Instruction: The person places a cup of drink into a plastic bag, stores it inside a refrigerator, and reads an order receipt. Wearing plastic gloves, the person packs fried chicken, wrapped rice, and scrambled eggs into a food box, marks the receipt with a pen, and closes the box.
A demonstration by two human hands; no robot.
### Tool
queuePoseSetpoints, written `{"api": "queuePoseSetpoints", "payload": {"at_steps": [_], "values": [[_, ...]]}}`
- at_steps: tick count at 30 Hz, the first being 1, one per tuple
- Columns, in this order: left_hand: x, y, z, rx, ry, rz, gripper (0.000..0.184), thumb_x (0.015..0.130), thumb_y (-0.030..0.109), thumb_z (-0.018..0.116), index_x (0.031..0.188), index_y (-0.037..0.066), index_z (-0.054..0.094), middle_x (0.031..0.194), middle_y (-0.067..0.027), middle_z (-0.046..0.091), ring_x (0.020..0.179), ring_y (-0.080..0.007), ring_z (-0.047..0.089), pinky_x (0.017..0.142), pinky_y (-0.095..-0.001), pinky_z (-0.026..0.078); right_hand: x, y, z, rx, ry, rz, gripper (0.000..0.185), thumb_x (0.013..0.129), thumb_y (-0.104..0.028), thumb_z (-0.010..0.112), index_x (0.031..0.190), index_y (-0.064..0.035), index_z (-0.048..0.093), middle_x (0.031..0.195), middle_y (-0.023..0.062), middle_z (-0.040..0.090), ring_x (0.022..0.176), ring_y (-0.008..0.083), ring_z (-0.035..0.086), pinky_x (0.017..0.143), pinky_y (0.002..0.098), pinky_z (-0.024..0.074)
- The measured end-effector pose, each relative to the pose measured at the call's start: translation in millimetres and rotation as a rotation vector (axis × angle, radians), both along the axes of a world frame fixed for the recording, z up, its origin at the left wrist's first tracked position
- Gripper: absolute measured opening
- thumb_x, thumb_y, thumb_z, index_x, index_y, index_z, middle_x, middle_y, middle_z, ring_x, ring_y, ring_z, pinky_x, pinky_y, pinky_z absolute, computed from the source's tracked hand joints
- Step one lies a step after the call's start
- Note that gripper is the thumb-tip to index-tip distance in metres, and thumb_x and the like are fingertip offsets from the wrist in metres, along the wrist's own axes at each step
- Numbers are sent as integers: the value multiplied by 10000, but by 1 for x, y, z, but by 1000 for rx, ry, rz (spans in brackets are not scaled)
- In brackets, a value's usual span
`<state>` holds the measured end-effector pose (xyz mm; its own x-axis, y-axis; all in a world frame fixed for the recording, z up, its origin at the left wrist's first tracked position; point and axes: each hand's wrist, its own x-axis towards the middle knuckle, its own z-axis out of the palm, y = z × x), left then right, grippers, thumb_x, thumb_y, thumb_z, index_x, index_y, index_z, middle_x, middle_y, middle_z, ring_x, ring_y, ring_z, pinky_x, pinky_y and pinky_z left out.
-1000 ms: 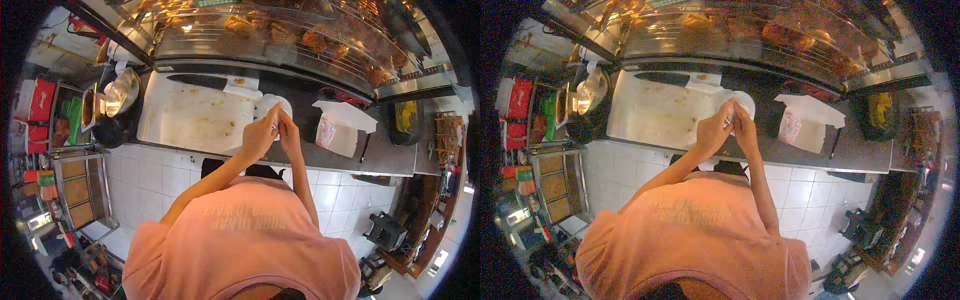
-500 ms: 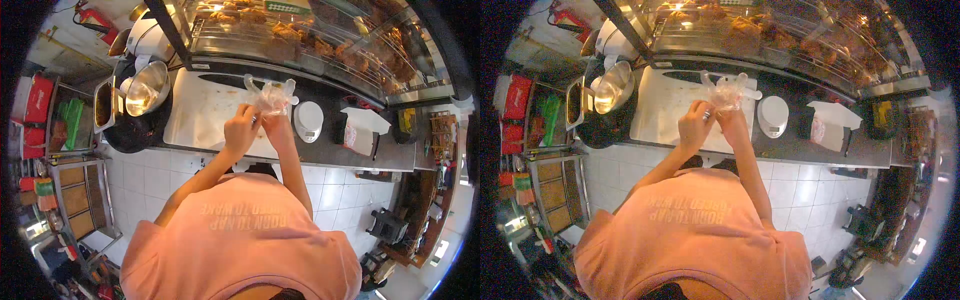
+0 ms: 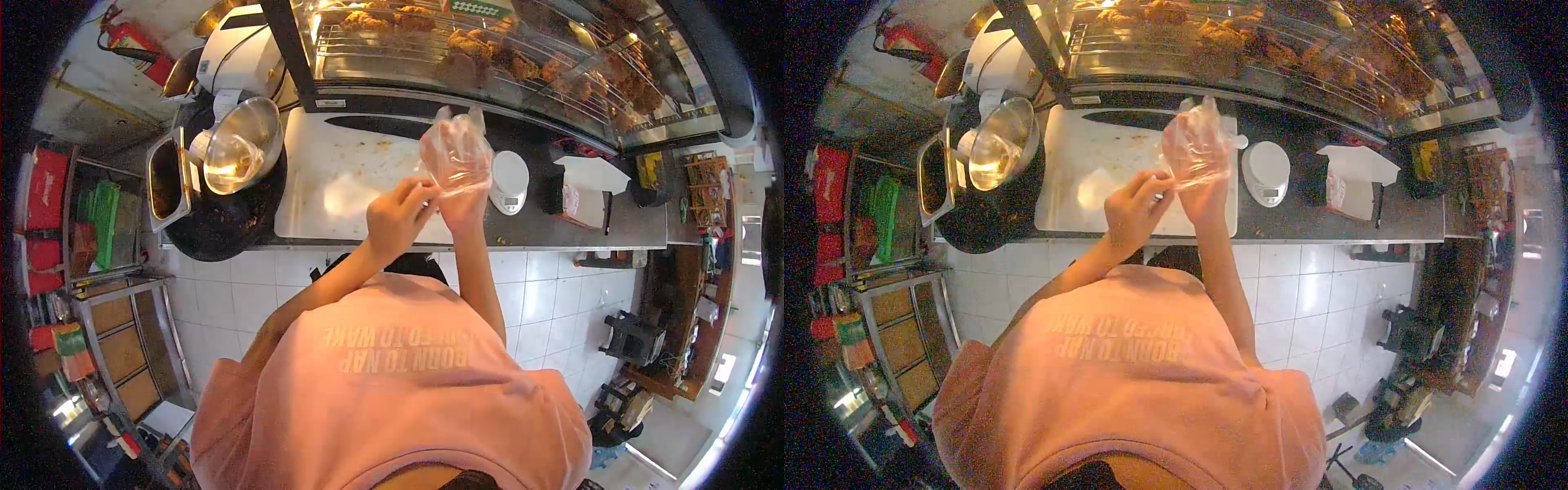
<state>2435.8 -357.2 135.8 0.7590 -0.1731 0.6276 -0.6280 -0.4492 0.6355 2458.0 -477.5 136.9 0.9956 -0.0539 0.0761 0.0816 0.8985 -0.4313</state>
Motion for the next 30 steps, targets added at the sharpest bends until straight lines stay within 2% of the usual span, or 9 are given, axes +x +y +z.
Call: {"api": "queuePoseSetpoints", "payload": {"at_steps": [2, 7, 9, 14, 18, 20, 23, 28, 30], "values": [[-2, 1, 5, -6, -30, -48, 145, 689, 56, 659, 794, 102, 570, 832, -24, 614, 532, -187, 579, 447, -264, 442, -1, 5, 3, -1034, -116, -275, 498, 855, -262, 493, 1291, -78, 338, 1311, 110, 367, 1196, 273, 375, 1013, 386, 306], [1, -2, 15, -37, -34, -38, 134, 704, 54, 647, 795, 103, 563, 820, -24, 609, 526, -187, 576, 442, -268, 440, 9, -9, -32, -1463, 13, -136, 440, 823, -230, 551, 1198, -35, 427, 1226, 152, 440, 1174, 234, 387, 1001, 332, 292], [0, -3, 11, -34, 24, -27, 123, 715, 73, 646, 802, 105, 566, 816, -25, 612, 525, -185, 576, 442, -270, 440, 10, -8, -28, -1162, 65, -35, 463, 828, -272, 543, 1193, -13, 425, 1235, 166, 430, 1178, 257, 381, 1009, 356, 280], [-2, -3, 8, 55, 137, 43, 112, 729, 116, 648, 812, 110, 574, 819, -22, 616, 528, -180, 580, 445, -275, 443, 7, -12, -7, 237, 59, 124, 586, 848, -377, 480, 1259, 17, 340, 1277, 191, 391, 1200, 349, 359, 1033, 418, 273], [0, -7, 3, 21, 84, -16, 126, 722, 119, 647, 830, 115, 582, 834, -22, 616, 535, -190, 582, 455, -276, 448, 9, -6, -7, -339, 63, -120, 544, 822, -331, 527, 1237, -6, 391, 1266, 187, 406, 1195, 322, 370, 993, 391, 323], [3, -12, 10, 4, 42, -15, 132, 721, 120, 644, 839, 118, 587, 835, -20, 615, 539, -195, 582, 460, -275, 451, 6, -22, -44, -1161, 30, -202, 471, 806, -254, 541, 1203, -23, 434, 1225, 182, 441, 1123, 305, 430, 938, 375, 356], [10, -16, 14, 47, 15, 15, 130, 728, 156, 639, 843, 121, 589, 821, -20, 608, 548, -202, 583, 466, -276, 454, 2, -18, -46, -1776, -134, -100, 405, 777, -158, 553, 1156, -39, 478, 1143, 172, 495, 1010, 287, 491, 862, 357, 387], [2, -7, 27, 171, 150, 89, 212, 736, 292, 646, 843, 122, 578, 788, -37, 587, 566, -225, 584, 471, -303, 455, 4, -11, -55, -1115, 199, -10, 239, 786, -186, 548, 975, -40, 548, 992, 147, 554, 960, 266, 500, 851, 350, 380], [-1, 2, 20, 125, 212, 51, 239, 740, 322, 641, 852, 122, 572, 798, -43, 582, 565, -238, 580, 469, -318, 453, 16, -13, -41, -1244, 277, -40, 455, 880, -353, 440, 1208, -39, 422, 1135, 85, 511, 1032, 171, 467, 873, 327, 369]]}}
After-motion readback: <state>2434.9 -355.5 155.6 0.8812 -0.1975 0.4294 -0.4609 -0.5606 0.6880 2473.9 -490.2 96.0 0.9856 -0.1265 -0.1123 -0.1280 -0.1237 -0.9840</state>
